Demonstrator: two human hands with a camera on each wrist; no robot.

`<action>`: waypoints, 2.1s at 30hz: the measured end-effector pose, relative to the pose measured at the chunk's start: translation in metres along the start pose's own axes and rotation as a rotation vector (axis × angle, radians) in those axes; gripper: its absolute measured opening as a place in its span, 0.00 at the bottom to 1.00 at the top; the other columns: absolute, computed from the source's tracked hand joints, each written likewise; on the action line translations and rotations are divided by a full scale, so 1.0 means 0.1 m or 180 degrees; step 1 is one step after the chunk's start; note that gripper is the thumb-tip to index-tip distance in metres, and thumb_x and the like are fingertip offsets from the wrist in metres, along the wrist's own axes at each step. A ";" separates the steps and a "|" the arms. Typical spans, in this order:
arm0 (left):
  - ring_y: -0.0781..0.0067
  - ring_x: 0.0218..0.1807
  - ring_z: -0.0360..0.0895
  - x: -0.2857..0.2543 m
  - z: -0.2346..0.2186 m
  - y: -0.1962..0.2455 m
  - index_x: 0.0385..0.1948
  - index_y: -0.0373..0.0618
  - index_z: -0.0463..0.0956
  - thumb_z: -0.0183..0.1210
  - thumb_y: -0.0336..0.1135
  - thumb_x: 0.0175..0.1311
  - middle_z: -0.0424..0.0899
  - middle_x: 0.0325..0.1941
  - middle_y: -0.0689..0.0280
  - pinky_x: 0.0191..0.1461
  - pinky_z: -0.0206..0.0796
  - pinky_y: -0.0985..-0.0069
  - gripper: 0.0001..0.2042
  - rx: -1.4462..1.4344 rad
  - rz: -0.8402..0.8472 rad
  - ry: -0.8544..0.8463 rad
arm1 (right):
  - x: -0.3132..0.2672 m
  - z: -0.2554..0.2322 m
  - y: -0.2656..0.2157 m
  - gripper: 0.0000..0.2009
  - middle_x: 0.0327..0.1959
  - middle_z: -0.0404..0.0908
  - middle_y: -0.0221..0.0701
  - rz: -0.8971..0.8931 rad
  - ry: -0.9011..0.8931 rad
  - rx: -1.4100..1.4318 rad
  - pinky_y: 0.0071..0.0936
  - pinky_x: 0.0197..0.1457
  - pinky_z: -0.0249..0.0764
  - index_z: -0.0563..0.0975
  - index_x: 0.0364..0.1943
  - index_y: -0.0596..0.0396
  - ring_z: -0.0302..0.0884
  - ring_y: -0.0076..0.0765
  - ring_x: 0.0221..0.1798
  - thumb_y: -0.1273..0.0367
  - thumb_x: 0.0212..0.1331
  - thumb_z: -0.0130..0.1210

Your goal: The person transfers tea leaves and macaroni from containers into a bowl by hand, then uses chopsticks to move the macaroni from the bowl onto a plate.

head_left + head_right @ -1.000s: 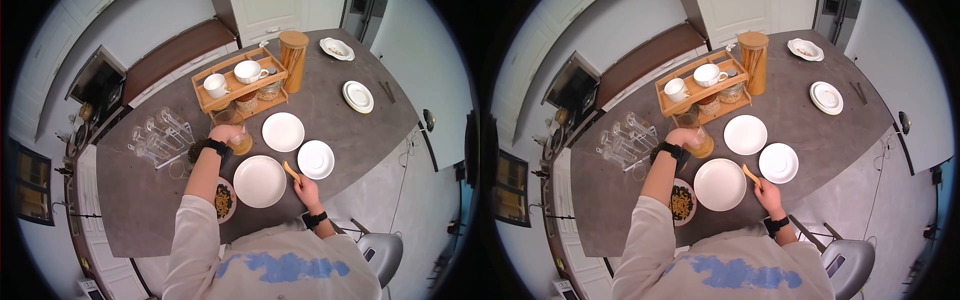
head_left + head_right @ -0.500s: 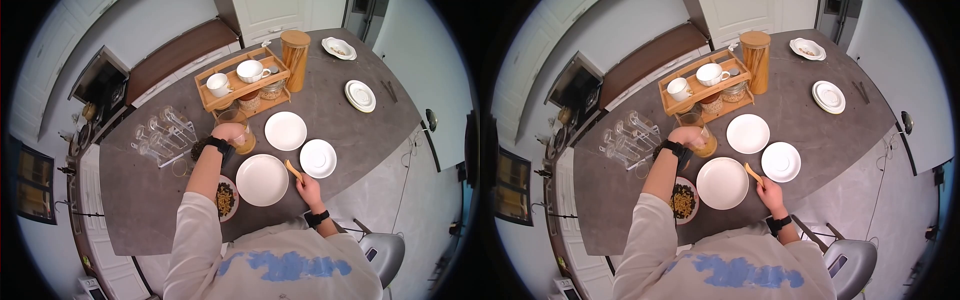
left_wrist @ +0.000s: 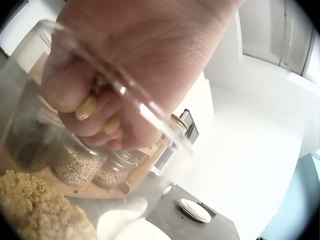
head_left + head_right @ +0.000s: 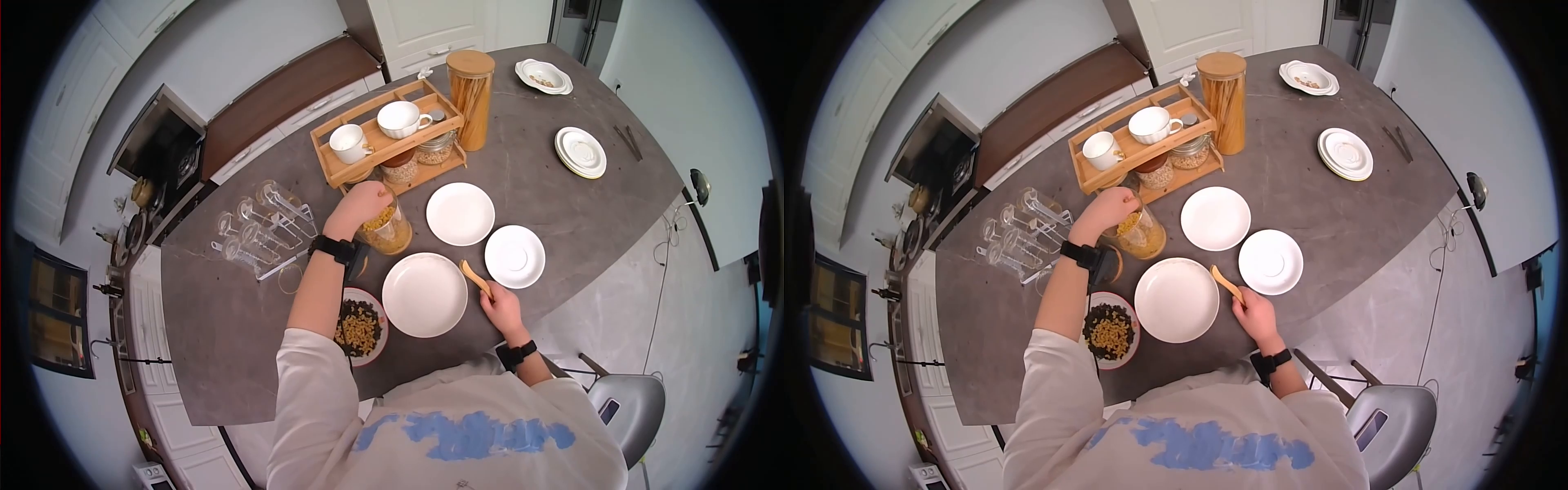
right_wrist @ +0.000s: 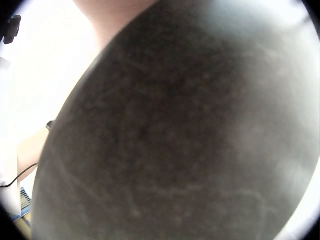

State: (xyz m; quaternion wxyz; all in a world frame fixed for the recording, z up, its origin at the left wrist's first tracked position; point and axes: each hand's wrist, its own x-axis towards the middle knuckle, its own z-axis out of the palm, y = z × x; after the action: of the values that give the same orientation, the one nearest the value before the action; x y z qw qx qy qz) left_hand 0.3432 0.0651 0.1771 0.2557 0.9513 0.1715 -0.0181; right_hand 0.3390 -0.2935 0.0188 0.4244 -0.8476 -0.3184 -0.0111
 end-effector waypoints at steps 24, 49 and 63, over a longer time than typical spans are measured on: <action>0.80 0.20 0.65 -0.11 0.12 0.33 0.21 0.38 0.70 0.50 0.40 0.67 0.70 0.17 0.70 0.25 0.57 0.78 0.16 -0.2144 0.0194 0.0430 | 0.01 -0.03 -0.02 0.10 0.25 0.79 0.40 0.0062 -0.0050 0.0056 0.38 0.31 0.73 0.77 0.38 0.56 0.78 0.47 0.28 0.68 0.52 0.58; 0.81 0.22 0.67 0.97 1.97 0.39 0.25 0.43 0.70 0.45 0.41 0.70 0.70 0.19 0.71 0.25 0.61 0.82 0.15 -0.3580 -0.0488 0.0430 | 0.02 -0.12 -0.02 0.09 0.25 0.78 0.38 -0.0041 -0.0198 0.0308 0.39 0.32 0.72 0.75 0.37 0.55 0.77 0.46 0.29 0.68 0.53 0.56; 0.78 0.23 0.63 0.75 1.76 0.97 0.23 0.47 0.65 0.46 0.36 0.66 0.65 0.21 0.70 0.27 0.59 0.80 0.10 -0.4431 -0.0489 -0.1478 | 0.03 -0.12 -0.04 0.09 0.25 0.78 0.39 -0.0038 -0.0215 0.0274 0.40 0.32 0.72 0.75 0.36 0.56 0.77 0.47 0.28 0.68 0.53 0.56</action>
State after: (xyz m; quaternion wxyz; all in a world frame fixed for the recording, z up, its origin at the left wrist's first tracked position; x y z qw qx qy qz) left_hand 0.4552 -0.0762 0.0615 0.8279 0.5259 0.1509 -0.1238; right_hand 0.3421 -0.2989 0.0305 0.4494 -0.8265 -0.3378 0.0286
